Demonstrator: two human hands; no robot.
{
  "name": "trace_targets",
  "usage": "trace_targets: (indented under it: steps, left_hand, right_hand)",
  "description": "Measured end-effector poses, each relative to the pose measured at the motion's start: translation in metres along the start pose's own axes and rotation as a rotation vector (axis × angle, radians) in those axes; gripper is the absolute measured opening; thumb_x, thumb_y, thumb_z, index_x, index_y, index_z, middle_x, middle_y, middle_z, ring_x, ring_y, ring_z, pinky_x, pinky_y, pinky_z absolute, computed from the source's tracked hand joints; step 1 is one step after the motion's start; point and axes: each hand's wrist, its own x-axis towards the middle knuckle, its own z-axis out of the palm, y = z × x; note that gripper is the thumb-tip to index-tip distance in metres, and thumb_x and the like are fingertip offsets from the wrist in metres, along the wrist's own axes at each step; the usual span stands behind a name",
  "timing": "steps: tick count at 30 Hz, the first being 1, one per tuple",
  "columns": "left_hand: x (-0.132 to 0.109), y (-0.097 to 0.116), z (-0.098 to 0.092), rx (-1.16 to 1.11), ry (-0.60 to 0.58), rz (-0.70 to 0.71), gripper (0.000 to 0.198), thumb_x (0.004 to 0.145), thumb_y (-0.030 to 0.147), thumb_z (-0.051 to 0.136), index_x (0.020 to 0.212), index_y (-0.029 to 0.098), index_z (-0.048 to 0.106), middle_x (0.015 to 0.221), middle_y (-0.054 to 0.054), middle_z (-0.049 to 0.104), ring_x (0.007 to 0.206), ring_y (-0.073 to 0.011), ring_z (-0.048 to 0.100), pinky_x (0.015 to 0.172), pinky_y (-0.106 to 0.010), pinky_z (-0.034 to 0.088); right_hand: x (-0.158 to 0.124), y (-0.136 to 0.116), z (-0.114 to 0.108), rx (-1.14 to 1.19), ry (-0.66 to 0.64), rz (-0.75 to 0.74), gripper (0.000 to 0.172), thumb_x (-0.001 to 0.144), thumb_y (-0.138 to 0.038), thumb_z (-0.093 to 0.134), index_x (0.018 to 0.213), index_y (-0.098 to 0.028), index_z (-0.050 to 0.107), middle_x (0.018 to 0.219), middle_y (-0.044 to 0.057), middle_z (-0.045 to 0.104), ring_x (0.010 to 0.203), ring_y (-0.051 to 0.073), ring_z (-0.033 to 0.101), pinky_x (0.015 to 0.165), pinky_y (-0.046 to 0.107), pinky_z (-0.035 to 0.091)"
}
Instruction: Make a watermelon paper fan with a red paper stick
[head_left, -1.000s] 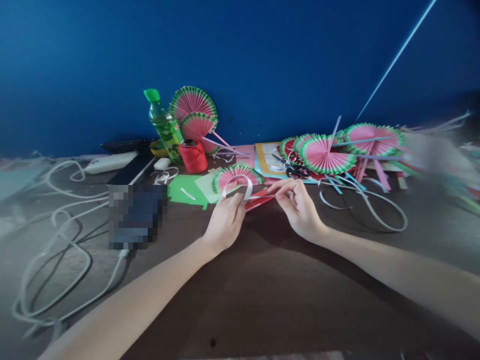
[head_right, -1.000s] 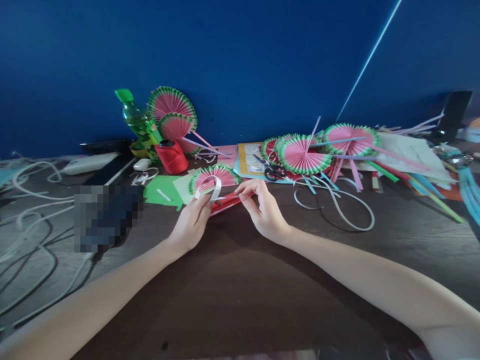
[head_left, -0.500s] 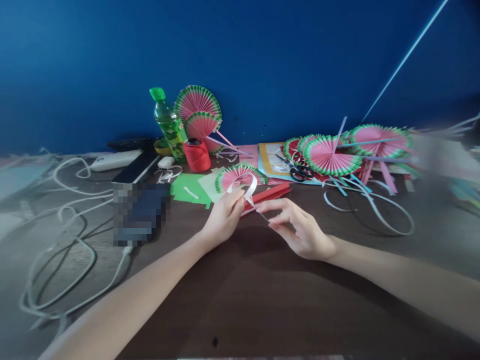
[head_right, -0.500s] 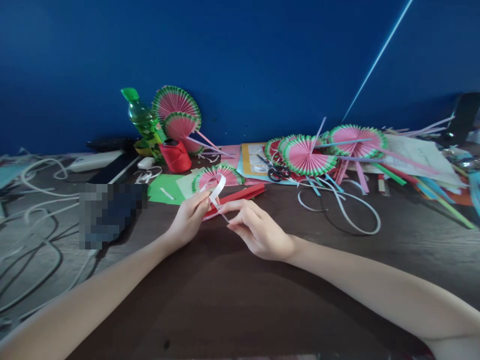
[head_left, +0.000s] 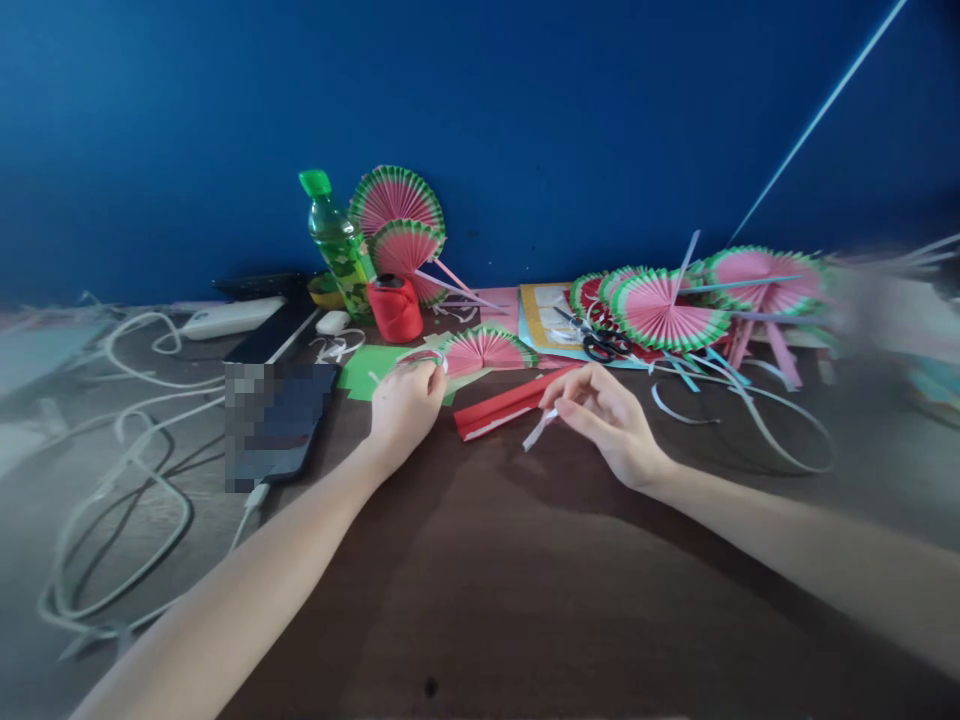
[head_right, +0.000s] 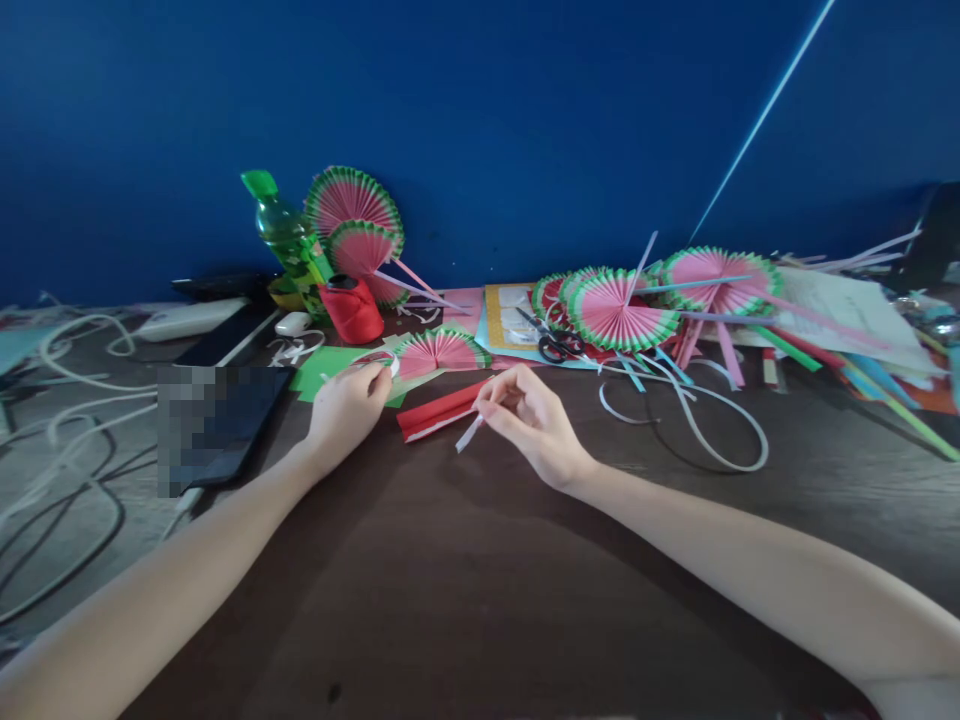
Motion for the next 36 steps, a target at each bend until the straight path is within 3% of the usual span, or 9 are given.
trace_targets:
  steps: [4, 6, 9, 11, 14, 17, 26, 31, 36]
  left_hand:
    - [-0.001, -0.001, 0.002, 0.093, 0.117, 0.131, 0.01, 0.078, 0.022, 0.048, 0.071, 0.018, 0.054, 0.076, -0.006, 0.059, 0.078, -0.0214, 0.053, 0.067, -0.032, 0.039]
    - [-0.003, 0.004, 0.0, 0.07, 0.132, 0.27, 0.013, 0.081, 0.021, 0.045, 0.082, 0.017, 0.057, 0.087, -0.008, 0.06, 0.085, -0.0225, 0.053, 0.074, -0.036, 0.04]
    - [-0.009, 0.019, -0.003, -0.057, -0.058, 0.608, 0.024, 0.086, 0.018, 0.038, 0.096, 0.017, 0.059, 0.1, -0.008, 0.062, 0.098, -0.0204, 0.053, 0.085, -0.036, 0.039]
    - [-0.014, 0.028, -0.002, -0.087, -0.215, 0.735, 0.029, 0.088, 0.022, 0.038, 0.11, 0.016, 0.056, 0.113, -0.007, 0.06, 0.105, -0.0198, 0.051, 0.092, -0.036, 0.037]
    - [-0.019, 0.036, 0.0, -0.066, -0.3, 0.755, 0.036, 0.089, 0.03, 0.039, 0.12, 0.015, 0.052, 0.126, -0.007, 0.054, 0.115, -0.0209, 0.046, 0.098, -0.037, 0.033]
    - [-0.023, 0.037, 0.0, -0.037, -0.307, 0.754, 0.036, 0.09, 0.034, 0.039, 0.114, 0.014, 0.057, 0.119, -0.007, 0.059, 0.11, -0.0217, 0.048, 0.092, -0.037, 0.036]
    - [-0.03, 0.043, -0.003, 0.131, -0.042, 0.766, 0.035, 0.089, 0.025, 0.038, 0.071, 0.013, 0.065, 0.078, -0.008, 0.066, 0.078, -0.0193, 0.054, 0.067, -0.034, 0.037]
    - [-0.033, 0.046, 0.002, 0.142, 0.046, 0.789, 0.03, 0.088, 0.02, 0.041, 0.072, 0.012, 0.065, 0.074, -0.007, 0.067, 0.073, -0.0174, 0.055, 0.063, -0.031, 0.04]
    - [-0.038, 0.049, 0.004, 0.105, 0.022, 0.691, 0.026, 0.085, 0.02, 0.043, 0.076, 0.012, 0.067, 0.075, -0.006, 0.068, 0.067, -0.0146, 0.058, 0.057, -0.026, 0.044]
  right_hand:
    - [0.015, 0.015, -0.009, 0.119, 0.163, 0.073, 0.031, 0.07, -0.031, 0.069, 0.074, -0.023, 0.039, 0.077, -0.002, 0.056, 0.068, 0.012, 0.058, 0.061, 0.029, 0.051]
    - [0.019, 0.021, -0.012, 0.124, 0.201, 0.075, 0.036, 0.066, -0.031, 0.072, 0.075, -0.023, 0.038, 0.076, -0.003, 0.056, 0.072, 0.013, 0.06, 0.064, 0.03, 0.052]
    - [0.022, 0.027, -0.016, 0.105, 0.243, 0.089, 0.037, 0.064, -0.03, 0.074, 0.076, -0.024, 0.039, 0.075, -0.004, 0.057, 0.072, 0.014, 0.061, 0.066, 0.031, 0.053]
    - [0.024, 0.029, -0.018, 0.099, 0.268, 0.114, 0.037, 0.063, -0.029, 0.074, 0.076, -0.024, 0.04, 0.075, -0.004, 0.058, 0.068, 0.013, 0.061, 0.066, 0.031, 0.052]
    - [0.027, 0.032, -0.023, 0.114, 0.305, 0.15, 0.037, 0.062, -0.027, 0.075, 0.075, -0.023, 0.04, 0.073, -0.005, 0.057, 0.065, 0.012, 0.061, 0.066, 0.03, 0.052]
    - [0.03, 0.033, -0.028, 0.142, 0.331, 0.181, 0.037, 0.061, -0.025, 0.074, 0.075, -0.023, 0.04, 0.072, -0.006, 0.056, 0.063, 0.012, 0.061, 0.067, 0.031, 0.052]
    - [0.033, 0.032, -0.032, 0.169, 0.326, 0.281, 0.042, 0.055, -0.034, 0.079, 0.074, -0.022, 0.043, 0.069, -0.006, 0.055, 0.058, 0.011, 0.059, 0.062, 0.029, 0.049]
    - [0.03, 0.027, -0.024, -0.015, 0.242, 0.243, 0.041, 0.057, -0.04, 0.077, 0.075, -0.022, 0.045, 0.067, -0.005, 0.054, 0.062, 0.012, 0.055, 0.06, 0.029, 0.046]
    - [0.025, 0.022, -0.014, -0.254, 0.147, 0.212, 0.034, 0.066, -0.04, 0.07, 0.078, -0.022, 0.044, 0.068, -0.003, 0.056, 0.066, 0.014, 0.054, 0.067, 0.032, 0.043]
